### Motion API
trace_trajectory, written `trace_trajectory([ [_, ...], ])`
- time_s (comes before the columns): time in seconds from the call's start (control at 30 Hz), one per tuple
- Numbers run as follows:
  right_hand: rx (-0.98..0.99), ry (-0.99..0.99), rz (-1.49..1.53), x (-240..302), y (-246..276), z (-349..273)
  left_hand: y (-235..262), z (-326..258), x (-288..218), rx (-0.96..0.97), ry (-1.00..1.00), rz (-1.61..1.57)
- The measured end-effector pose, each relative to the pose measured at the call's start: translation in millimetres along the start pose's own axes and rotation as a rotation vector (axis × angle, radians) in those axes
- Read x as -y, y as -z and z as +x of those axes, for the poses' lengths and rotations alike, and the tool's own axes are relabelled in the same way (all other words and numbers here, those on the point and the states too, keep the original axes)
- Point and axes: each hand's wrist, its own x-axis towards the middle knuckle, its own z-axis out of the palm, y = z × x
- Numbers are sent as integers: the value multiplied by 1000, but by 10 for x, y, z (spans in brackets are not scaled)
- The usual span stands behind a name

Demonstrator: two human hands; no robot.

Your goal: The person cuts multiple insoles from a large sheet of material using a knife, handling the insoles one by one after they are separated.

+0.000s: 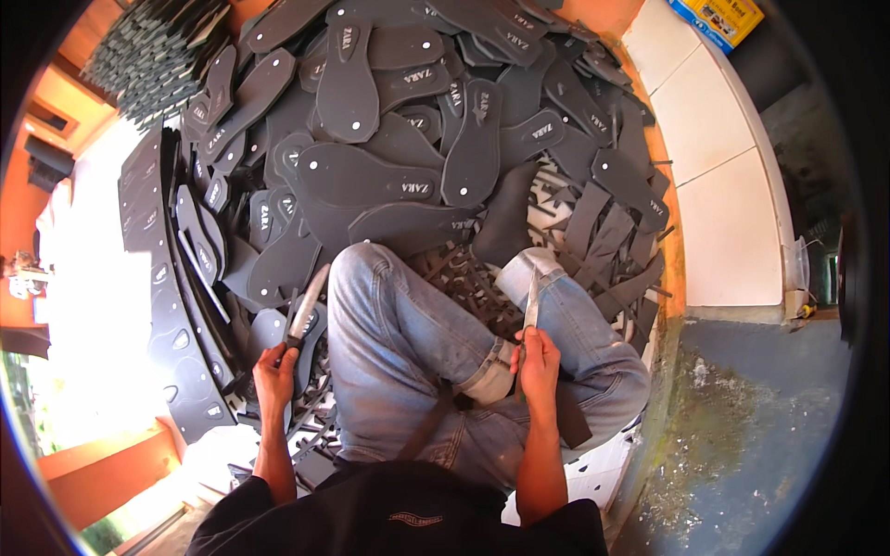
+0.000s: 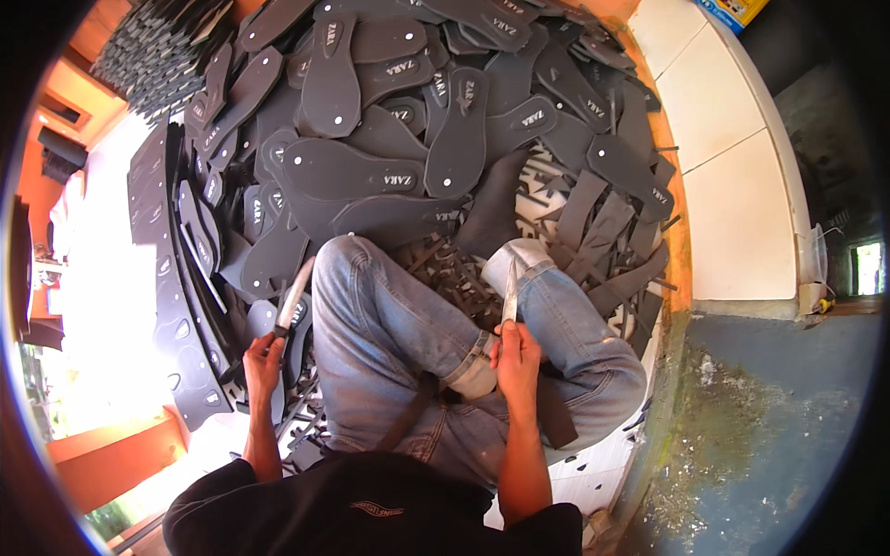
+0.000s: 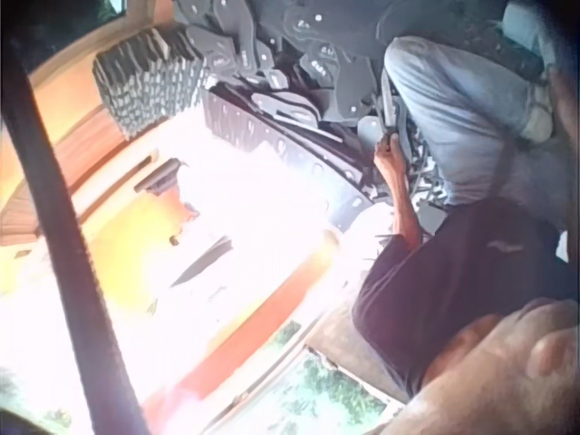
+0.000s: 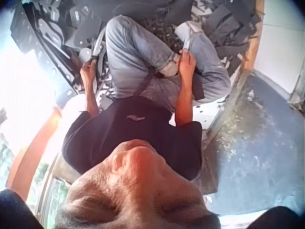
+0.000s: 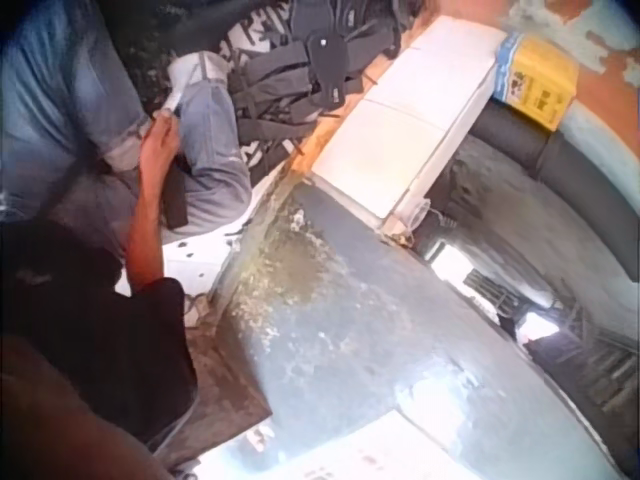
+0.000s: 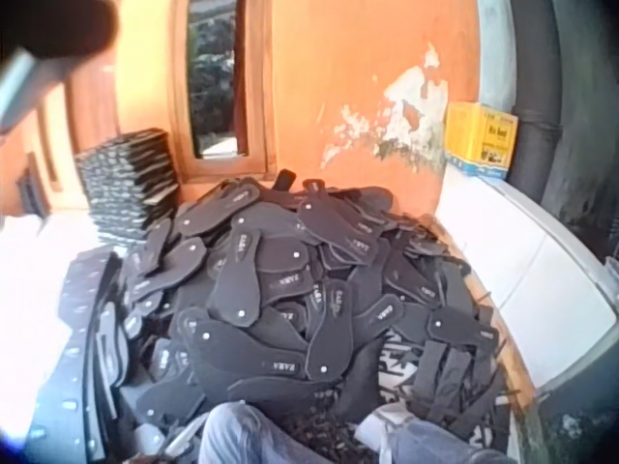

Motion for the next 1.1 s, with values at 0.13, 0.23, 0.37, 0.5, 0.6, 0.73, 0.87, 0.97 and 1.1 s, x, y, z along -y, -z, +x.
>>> trace_trajectory([
  [0.13, 29, -11, -36, -99, -57, -7, 138, -119, 207, 168, -61, 159],
  [0.23, 8, -8, -115, -284, -65, -89, 461, 65, 409, -291, -20, -25],
  [0.37, -75, 156, -358, -516, 15, -99, 1215, 374, 879, -627, 160, 336],
  [0.5, -82, 237, -480, -652, 71, -24, 2040, 341, 2788, -268, 615, 975],
  [0.6, -51, 52, -308, -505, 69, -50, 2142, 245, 3333, -508, 829, 685],
  [0.73, -71, 21, -216, -567, 102, 1, 2183, 284, 3305, -385, 885, 667],
  [0.87, -79, -23, -161, -599, 55, 3, 2372, 129, 3313, -323, 884, 656],
  [0.97, -67, -31, -162, -645, 38, 25, 2515, 43, 3290, -262, 836, 629],
  [1.1, -82, -22, -211, -676, 38, 23, 2274, -18, 2423, -16, 916, 217],
])
